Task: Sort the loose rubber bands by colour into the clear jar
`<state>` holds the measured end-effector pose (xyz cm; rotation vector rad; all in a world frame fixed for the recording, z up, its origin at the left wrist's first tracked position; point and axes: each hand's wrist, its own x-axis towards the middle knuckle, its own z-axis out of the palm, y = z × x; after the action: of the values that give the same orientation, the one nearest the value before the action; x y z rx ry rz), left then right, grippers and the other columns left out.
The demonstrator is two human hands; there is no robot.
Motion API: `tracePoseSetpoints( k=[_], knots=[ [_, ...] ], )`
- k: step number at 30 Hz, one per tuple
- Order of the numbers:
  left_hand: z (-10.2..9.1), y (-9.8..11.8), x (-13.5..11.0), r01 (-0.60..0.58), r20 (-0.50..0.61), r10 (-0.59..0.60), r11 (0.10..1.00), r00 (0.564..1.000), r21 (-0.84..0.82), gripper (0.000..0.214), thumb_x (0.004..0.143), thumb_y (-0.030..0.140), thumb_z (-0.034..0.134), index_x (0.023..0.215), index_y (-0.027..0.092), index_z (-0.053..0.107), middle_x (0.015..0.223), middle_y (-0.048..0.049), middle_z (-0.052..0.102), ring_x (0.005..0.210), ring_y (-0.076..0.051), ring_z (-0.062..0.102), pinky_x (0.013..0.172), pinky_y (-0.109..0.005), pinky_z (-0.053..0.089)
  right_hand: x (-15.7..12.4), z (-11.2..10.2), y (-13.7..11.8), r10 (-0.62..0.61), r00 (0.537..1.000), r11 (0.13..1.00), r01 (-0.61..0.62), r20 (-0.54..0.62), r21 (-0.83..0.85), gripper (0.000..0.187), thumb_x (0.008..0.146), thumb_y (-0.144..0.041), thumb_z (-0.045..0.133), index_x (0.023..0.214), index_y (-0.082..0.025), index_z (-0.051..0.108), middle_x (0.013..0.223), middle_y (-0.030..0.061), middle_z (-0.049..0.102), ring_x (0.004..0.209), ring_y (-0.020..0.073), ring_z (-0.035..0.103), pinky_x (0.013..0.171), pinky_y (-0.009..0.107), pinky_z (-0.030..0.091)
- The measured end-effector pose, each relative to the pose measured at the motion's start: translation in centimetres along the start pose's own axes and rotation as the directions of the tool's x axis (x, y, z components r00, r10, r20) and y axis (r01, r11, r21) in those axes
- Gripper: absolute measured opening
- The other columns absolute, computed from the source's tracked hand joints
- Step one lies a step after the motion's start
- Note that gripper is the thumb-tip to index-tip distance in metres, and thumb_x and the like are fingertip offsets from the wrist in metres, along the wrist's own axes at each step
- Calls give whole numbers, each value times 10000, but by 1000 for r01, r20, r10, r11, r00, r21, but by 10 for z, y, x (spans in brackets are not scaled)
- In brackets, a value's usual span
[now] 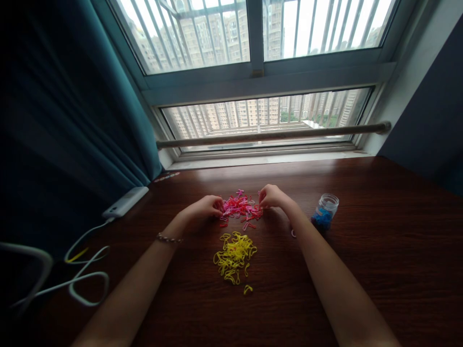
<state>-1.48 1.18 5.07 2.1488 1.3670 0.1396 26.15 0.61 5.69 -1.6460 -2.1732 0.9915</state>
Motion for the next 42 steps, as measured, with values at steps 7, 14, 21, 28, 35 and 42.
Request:
tracePoseSetpoints(
  k=[7, 14, 21, 28, 35, 42],
  knots=[
    [2, -1, 2, -71, -54, 69, 997, 996, -30, 193, 633, 278, 602, 758, 132, 621, 710, -31, 637, 635, -144, 561, 564, -228, 413, 1, -2, 7, -16, 1000, 998, 15, -8, -59, 122, 558, -115, 691, 679, -129, 685, 625, 35, 664, 591, 162, 614, 508, 195, 442],
    [1, -3, 2, -91, -48, 90, 996, 995, -16, 180, 628, 277, 612, 746, 143, 628, 722, -29, 645, 648, -149, 561, 579, -232, 414, 6, 5, 15, -41, 998, 997, 43, 40, -61, 72, 542, -123, 688, 611, -145, 689, 572, 18, 642, 606, 166, 600, 503, 202, 407],
    [1, -10, 5, -105, -19, 104, 994, 994, -20, 180, 629, 263, 611, 771, 156, 635, 727, -25, 649, 657, -152, 571, 583, -231, 418, -3, -7, 11, -66, 992, 992, 54, 108, 110, 129, 604, -165, 645, 720, -121, 680, 648, 39, 662, 604, 144, 600, 493, 186, 443],
    [-1, -6, 2, -97, -11, 96, 995, 995, -21, 188, 615, 252, 620, 771, 149, 643, 726, -30, 649, 647, -146, 562, 583, -230, 414, -8, -12, 9, -130, 983, 932, 76, 132, 353, 215, 605, -161, 644, 811, -117, 688, 702, 48, 668, 658, 141, 605, 550, 200, 480],
    [-1, -4, 3, -78, 5, 78, 997, 997, 10, 196, 619, 265, 626, 776, 149, 643, 747, -30, 648, 664, -144, 561, 597, -228, 412, 0, -5, 14, -90, 995, 993, 86, 42, 80, 216, 582, -180, 685, 792, -134, 701, 707, 40, 674, 647, 161, 606, 516, 201, 438],
    [-1, -4, 2, -84, -2, 84, 996, 996, -23, 196, 598, 257, 638, 764, 152, 648, 730, -26, 646, 648, -146, 560, 585, -231, 410, 3, 9, 4, -160, 981, 984, 167, 105, -63, 80, 567, -184, 693, 641, -154, 692, 606, 7, 646, 617, 156, 593, 517, 202, 401]
  ],
)
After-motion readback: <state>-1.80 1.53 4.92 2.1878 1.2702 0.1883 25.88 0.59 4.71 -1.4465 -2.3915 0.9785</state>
